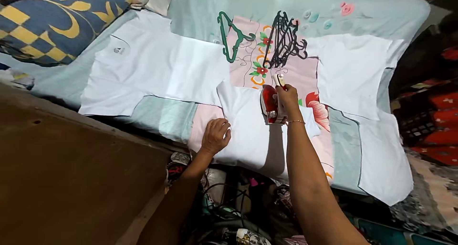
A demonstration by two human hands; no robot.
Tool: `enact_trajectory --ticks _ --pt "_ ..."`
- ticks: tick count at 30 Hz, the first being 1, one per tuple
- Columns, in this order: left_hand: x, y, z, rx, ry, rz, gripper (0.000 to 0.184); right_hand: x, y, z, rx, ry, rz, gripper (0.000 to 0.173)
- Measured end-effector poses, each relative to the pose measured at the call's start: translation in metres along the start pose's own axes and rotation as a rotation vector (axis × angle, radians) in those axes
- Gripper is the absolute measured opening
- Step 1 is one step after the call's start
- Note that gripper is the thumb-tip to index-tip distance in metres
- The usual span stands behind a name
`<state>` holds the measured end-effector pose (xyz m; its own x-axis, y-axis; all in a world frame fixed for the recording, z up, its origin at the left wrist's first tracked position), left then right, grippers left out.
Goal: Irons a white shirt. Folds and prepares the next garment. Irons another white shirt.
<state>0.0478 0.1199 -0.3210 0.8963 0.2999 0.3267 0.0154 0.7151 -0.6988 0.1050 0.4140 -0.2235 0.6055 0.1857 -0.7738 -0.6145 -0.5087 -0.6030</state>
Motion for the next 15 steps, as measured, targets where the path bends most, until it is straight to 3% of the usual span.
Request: enact_trajectory --ticks 5,8,15 --pt "0.001 -0.001 0.000 0.006 -0.001 -0.001 0.023 0.018 -0.010 -0.030 -0.114 0.011 -0.017 0.041" --pt "0.001 -0.001 0.000 0.005 -0.004 -0.013 0.023 0.025 -0.022 -0.036 -0.129 0.013 -0.015 0.035" --pt "0.000 0.000 -0.001 0.000 -0.014 -0.050 0.023 -0.004 -0.019 -0.097 -0.113 -0.067 0.055 0.031"
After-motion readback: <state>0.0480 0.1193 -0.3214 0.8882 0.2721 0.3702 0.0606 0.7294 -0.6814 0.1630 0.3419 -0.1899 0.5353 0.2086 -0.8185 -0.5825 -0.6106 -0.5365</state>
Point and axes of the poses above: each hand's wrist, its own z-axis towards the middle knuckle, its own y-axis out of the palm, x = y × z, the point moved 4 cm from there along z, towards the middle knuckle
